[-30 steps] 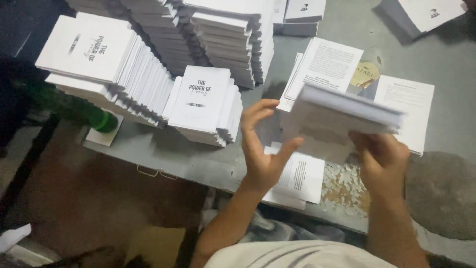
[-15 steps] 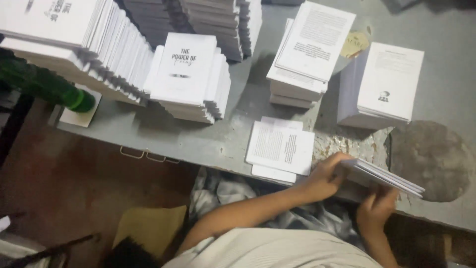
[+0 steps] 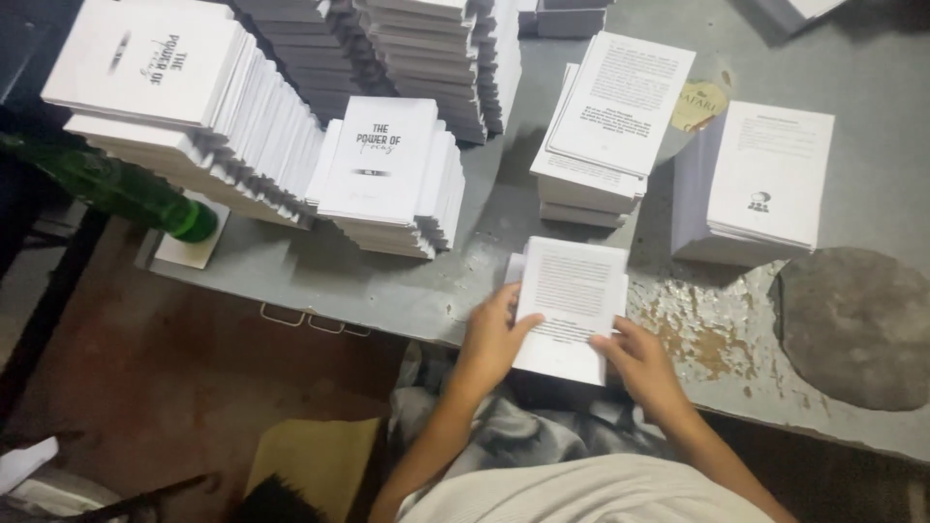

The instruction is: Inspecting and fanning through stacks of small printed booklets on a production table to prepare them for distribution.

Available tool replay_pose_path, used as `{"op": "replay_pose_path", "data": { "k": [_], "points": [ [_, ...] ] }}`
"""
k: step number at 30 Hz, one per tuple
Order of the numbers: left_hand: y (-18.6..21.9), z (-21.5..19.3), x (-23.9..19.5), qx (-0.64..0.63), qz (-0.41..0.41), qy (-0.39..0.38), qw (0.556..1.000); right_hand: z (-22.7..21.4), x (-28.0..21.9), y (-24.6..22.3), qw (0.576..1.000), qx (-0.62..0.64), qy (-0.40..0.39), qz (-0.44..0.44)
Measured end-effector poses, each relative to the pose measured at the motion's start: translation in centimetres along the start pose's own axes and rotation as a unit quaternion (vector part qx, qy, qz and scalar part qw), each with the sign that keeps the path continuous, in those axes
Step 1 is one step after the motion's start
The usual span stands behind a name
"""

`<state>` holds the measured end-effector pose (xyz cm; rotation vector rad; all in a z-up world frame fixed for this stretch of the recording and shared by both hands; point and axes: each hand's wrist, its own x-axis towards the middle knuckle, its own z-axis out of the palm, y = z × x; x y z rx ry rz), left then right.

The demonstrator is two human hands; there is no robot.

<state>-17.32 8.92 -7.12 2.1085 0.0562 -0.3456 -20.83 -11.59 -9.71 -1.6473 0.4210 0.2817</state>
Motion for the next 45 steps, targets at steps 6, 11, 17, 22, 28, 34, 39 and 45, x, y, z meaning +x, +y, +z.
{"op": "replay_pose_path", "data": {
  "k": [6, 11, 17, 22, 28, 34, 39, 45],
  "points": [
    [-4.3, 1.2, 2.4, 0.027, -0.019, 0.078, 0.996, 2.0, 1.6, 0.1, 0.994, -0.091, -0.004, 0.060],
    [-2.6, 1.1, 2.1, 0.068, 0.010, 0.073, 0.995, 1.6, 0.1, -3.3, 0.978, -0.204, 0.002, 0.036],
    [-0.7, 1.3, 1.3, 0.143, 0.023, 0.079, 0.986, 1.4, 0.4, -3.4, 0.924, -0.383, -0.011, -0.005],
    [0.1, 1.1, 1.2, 0.205, 0.024, 0.097, 0.974, -1.4, 2.2, -8.4, 0.889, -0.455, -0.006, -0.054],
    [6.4, -1.2, 3.8, 0.083, 0.205, 0.232, 0.947, -4.7, 11.8, -17.7, 0.848, -0.217, 0.265, -0.404],
    [5.8, 0.9, 11.4, 0.045, 0.361, 0.288, 0.886, -6.1, 29.5, -17.3, 0.804, -0.402, 0.244, -0.364],
    [5.5, 2.7, 12.8, -0.072, 0.323, 0.223, 0.917, -5.2, 26.9, -19.6, 0.861, -0.398, 0.119, -0.293],
    [7.6, 2.8, 11.5, -0.085, 0.288, 0.228, 0.926, -3.1, 20.3, -21.6, 0.868, -0.411, 0.109, -0.257]
  ]
}}
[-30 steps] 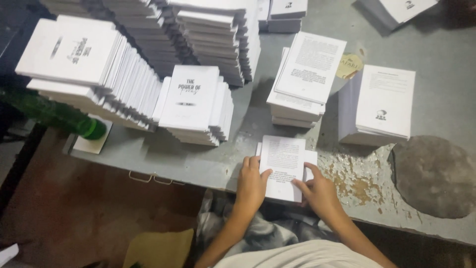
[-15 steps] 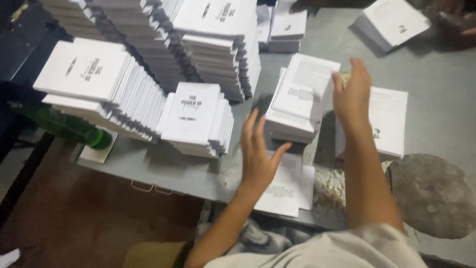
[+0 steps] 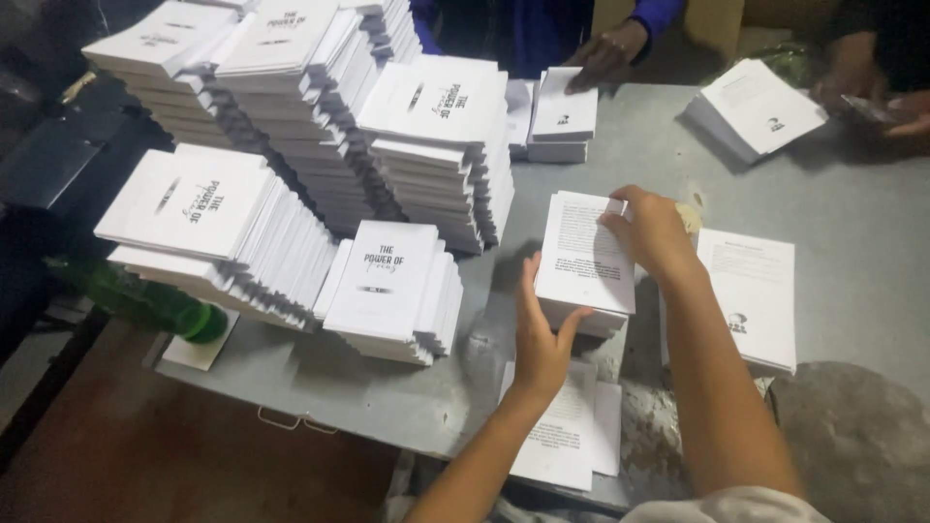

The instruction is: Inspecting and fanning through stacks of small printed booklets on a production table to prepare them for distribution.

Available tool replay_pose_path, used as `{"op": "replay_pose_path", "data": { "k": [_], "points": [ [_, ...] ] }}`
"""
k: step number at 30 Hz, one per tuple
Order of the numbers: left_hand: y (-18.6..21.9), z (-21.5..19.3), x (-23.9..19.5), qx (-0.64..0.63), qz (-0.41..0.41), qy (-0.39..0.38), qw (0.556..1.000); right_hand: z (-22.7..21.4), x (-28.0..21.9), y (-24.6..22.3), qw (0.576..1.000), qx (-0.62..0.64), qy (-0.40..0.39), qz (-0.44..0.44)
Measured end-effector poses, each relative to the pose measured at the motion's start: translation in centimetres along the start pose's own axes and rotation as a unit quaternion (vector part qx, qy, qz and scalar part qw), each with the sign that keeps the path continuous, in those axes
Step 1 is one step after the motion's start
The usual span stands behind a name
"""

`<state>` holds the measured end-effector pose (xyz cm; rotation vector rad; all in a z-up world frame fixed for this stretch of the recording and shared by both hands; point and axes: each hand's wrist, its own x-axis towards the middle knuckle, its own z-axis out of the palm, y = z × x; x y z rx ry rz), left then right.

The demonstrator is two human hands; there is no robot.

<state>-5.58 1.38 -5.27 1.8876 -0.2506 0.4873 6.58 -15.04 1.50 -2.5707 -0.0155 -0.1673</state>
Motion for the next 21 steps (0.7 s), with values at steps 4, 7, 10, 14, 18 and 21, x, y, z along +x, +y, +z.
{"op": "replay_pose_path", "data": {
  "k": [4, 7, 10, 14, 18, 21],
  "points": [
    [-0.3, 0.2, 0.1, 0.018, -0.006, 0.003, 1.000, 0.5, 0.0, 0.9, 0.998, -0.018, -0.009, -0.053],
    [-0.2, -0.2, 0.4, 0.018, 0.003, 0.013, 1.000, -0.7, -1.2, -0.4, 0.996, 0.009, 0.057, -0.064],
    [1.8, -1.6, 1.5, -0.005, 0.054, 0.044, 0.998, -0.7, -1.3, -0.5, 0.998, 0.033, 0.041, -0.047],
    [5.9, -2.0, 4.1, -0.209, 0.014, -0.015, 0.978, 0.6, -0.8, 0.4, 0.998, 0.043, 0.053, 0.008],
    [2.3, 2.3, 7.3, -0.482, -0.190, -0.097, 0.850, 1.3, -0.7, 1.7, 0.996, 0.015, 0.084, -0.038],
    [-3.8, 5.4, 7.6, -0.580, -0.300, -0.091, 0.752, 2.2, -0.4, 2.8, 0.980, 0.026, 0.165, -0.108]
  ]
}}
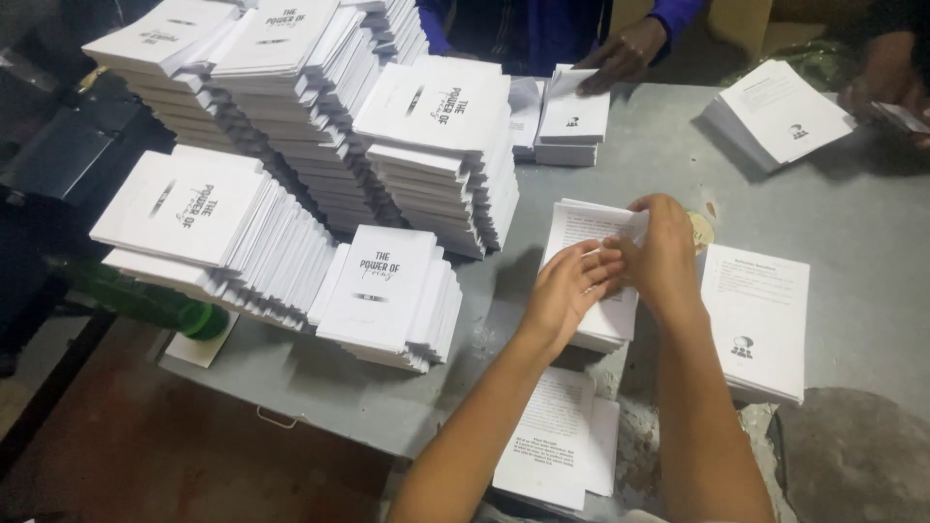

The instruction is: Inspecting and fanning through stacks of small printed booklets on a production table to prepare them for distribution.

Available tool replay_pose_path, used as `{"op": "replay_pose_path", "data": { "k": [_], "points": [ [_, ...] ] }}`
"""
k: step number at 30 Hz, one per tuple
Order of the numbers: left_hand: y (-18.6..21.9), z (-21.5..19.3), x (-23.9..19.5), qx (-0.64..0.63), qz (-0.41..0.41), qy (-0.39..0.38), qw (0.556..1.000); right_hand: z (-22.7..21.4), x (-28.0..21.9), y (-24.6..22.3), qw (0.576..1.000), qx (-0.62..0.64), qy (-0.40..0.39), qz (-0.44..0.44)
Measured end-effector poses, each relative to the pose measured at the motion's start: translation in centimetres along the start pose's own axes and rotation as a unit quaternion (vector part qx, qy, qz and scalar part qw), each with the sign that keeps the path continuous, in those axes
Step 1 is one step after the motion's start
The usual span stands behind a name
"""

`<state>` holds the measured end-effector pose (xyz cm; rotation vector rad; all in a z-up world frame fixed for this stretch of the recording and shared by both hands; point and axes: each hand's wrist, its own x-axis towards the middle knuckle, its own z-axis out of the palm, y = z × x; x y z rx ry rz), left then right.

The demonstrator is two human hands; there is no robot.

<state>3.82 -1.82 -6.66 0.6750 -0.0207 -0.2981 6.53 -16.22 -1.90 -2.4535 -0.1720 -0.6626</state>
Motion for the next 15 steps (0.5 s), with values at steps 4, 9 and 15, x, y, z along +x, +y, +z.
{"op": "replay_pose_path", "data": {
  "k": [4, 9, 15],
  "points": [
    [1.6, 2.8, -2.2, 0.025, -0.016, 0.054, 0.998, -5.2, -0.2, -4.6, 0.995, 0.059, -0.052, 0.066],
    [1.9, 4.2, -2.9, 0.078, 0.025, 0.086, 0.993, -10.0, -1.1, -8.3, 0.992, 0.074, -0.095, -0.046],
    [4.9, 6.8, -5.1, 0.284, -0.058, 0.178, 0.940, -9.7, -1.2, -5.1, 0.940, 0.123, -0.318, -0.027]
  ]
}}
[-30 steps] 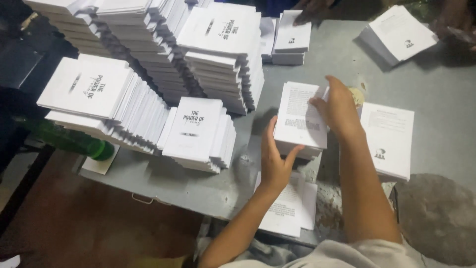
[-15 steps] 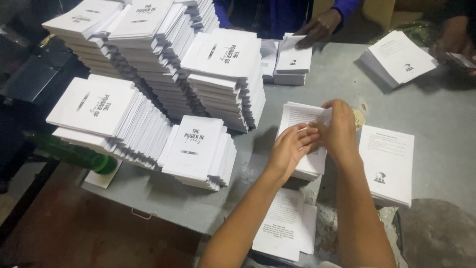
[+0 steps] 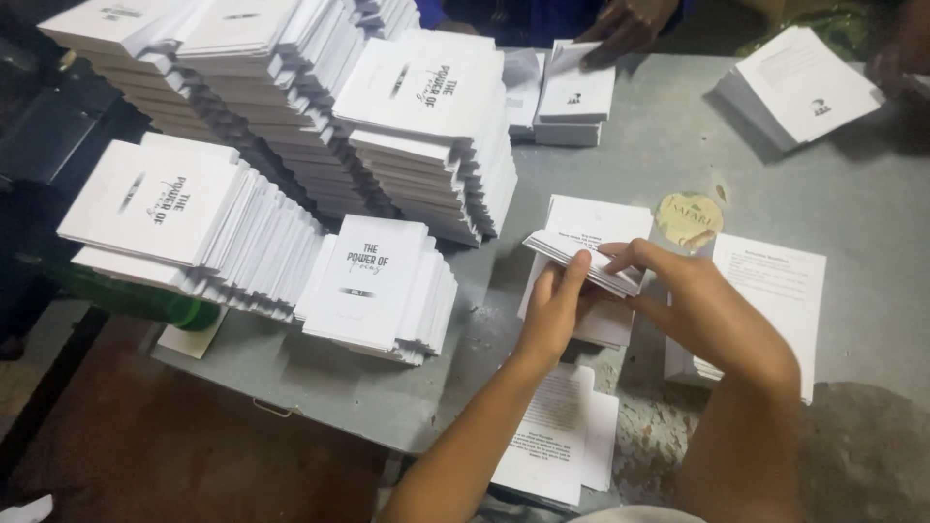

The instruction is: Inspecting and fanning through stacks of small printed booklets on a production table to prepare them for distribution.

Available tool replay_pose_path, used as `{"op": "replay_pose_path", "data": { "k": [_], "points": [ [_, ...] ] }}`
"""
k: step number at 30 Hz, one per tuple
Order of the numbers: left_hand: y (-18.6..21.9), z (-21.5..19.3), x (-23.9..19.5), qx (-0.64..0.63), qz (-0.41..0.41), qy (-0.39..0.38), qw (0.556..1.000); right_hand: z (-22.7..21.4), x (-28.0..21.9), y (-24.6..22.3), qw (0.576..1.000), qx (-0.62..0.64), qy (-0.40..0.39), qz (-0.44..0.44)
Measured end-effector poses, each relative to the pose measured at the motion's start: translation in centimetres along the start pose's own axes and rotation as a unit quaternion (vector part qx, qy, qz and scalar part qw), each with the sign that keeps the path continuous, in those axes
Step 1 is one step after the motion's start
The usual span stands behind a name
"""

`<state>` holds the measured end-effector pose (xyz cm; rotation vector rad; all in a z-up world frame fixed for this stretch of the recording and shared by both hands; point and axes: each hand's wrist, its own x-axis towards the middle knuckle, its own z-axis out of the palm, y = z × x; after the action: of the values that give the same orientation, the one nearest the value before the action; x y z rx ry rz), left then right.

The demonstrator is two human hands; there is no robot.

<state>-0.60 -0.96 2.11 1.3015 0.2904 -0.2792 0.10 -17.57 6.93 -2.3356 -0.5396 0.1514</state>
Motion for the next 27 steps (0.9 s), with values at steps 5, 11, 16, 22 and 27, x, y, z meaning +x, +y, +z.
{"op": "replay_pose_path", "data": {
  "k": [5, 11, 16, 22, 27],
  "points": [
    [-2.0, -1.1, -0.3, 0.052, 0.044, -0.038, 0.997, -1.3, -0.1, 0.1, 0.997, -0.013, -0.071, 0.037],
    [-2.4, -1.8, -0.5, 0.096, -0.033, -0.038, 0.994, -1.6, 0.0, 2.1, 0.992, -0.007, -0.122, 0.038],
    [-4.7, -2.2, 0.3, 0.071, 0.013, -0.018, 0.997, -0.8, 0.6, 2.8, 0.982, 0.024, -0.149, 0.116],
    [-2.3, -3.5, -2.7, -0.047, 0.123, -0.073, 0.989, 0.9, -0.2, 2.3, 0.998, -0.048, 0.018, -0.040],
    [0.5, -7.2, -8.2, 0.103, 0.546, 0.093, 0.827, 1.7, -6.2, 2.6, 0.968, -0.227, 0.080, -0.073]
  ]
}}
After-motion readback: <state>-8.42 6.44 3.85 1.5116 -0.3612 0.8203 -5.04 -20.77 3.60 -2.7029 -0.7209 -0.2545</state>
